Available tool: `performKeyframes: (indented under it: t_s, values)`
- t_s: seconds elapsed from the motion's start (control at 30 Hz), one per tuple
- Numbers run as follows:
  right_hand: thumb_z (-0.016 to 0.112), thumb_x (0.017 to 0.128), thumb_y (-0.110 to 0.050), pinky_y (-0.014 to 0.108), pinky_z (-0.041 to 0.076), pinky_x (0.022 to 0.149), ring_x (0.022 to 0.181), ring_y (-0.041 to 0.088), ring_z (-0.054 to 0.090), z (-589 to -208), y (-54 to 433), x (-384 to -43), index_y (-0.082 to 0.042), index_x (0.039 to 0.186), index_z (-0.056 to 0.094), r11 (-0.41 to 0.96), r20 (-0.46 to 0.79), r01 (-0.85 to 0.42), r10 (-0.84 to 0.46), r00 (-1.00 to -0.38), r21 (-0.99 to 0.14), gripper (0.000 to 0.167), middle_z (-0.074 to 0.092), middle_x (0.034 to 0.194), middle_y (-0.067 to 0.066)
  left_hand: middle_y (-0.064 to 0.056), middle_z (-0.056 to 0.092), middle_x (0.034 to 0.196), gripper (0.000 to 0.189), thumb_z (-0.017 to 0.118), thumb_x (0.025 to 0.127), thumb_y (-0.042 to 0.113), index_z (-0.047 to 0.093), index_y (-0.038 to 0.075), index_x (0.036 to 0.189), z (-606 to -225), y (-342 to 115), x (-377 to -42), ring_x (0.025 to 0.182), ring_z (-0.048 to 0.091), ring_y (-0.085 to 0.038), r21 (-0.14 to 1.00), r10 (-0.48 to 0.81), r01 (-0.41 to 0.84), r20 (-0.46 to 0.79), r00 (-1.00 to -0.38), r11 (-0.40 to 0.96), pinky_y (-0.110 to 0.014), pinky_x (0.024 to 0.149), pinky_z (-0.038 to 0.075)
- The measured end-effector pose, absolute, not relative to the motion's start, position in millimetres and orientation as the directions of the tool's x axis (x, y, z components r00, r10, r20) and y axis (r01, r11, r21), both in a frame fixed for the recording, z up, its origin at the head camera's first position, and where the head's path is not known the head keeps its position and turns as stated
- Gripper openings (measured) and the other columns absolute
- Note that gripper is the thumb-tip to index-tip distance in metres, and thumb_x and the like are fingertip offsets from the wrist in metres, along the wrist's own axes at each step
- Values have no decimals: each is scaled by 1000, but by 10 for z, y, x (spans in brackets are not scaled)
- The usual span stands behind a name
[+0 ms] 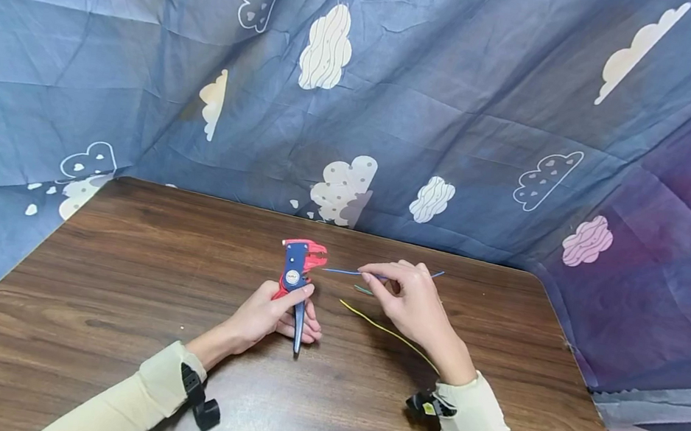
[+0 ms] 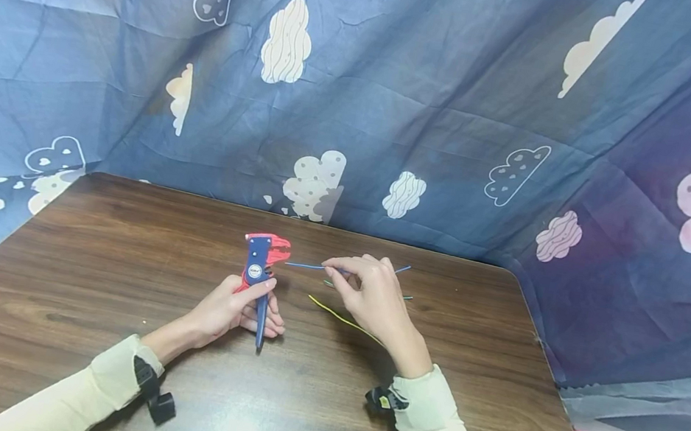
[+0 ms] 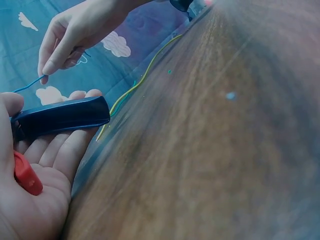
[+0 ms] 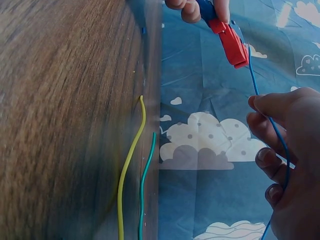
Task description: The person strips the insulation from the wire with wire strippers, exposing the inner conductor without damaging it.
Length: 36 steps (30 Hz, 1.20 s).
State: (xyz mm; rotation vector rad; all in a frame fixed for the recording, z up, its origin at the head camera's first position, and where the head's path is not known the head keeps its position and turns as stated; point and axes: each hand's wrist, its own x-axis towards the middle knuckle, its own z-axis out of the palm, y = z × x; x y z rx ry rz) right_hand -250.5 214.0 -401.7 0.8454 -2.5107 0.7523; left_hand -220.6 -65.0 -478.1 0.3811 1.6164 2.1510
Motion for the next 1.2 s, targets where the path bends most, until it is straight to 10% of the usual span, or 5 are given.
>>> performKeyframes:
  t_s: [0.47,1.2]
  values:
    - [73,105,-26,24,45,53,58,9,54,-4052,2163,-2530,-25,110,83,663,387,-599,-461,-799,-448,10,65,71,-11,-19,81,91,64,56,113,40,57,-24,114,-4782,-658,-2216,86,83,-30,950,481,-158,-10,-877,-269,-50,82,69]
    - [72,105,-25,26,47,60,64,4,56,-4206,2263,-2593,-20,107,82,767,127,-489,-483,-866,-416,11,68,75,-16,-21,81,93,58,53,114,34,59,-23,113,-4785,-669,-2220,88,83,-32,944,483,-152,8,-876,-292,-51,84,69]
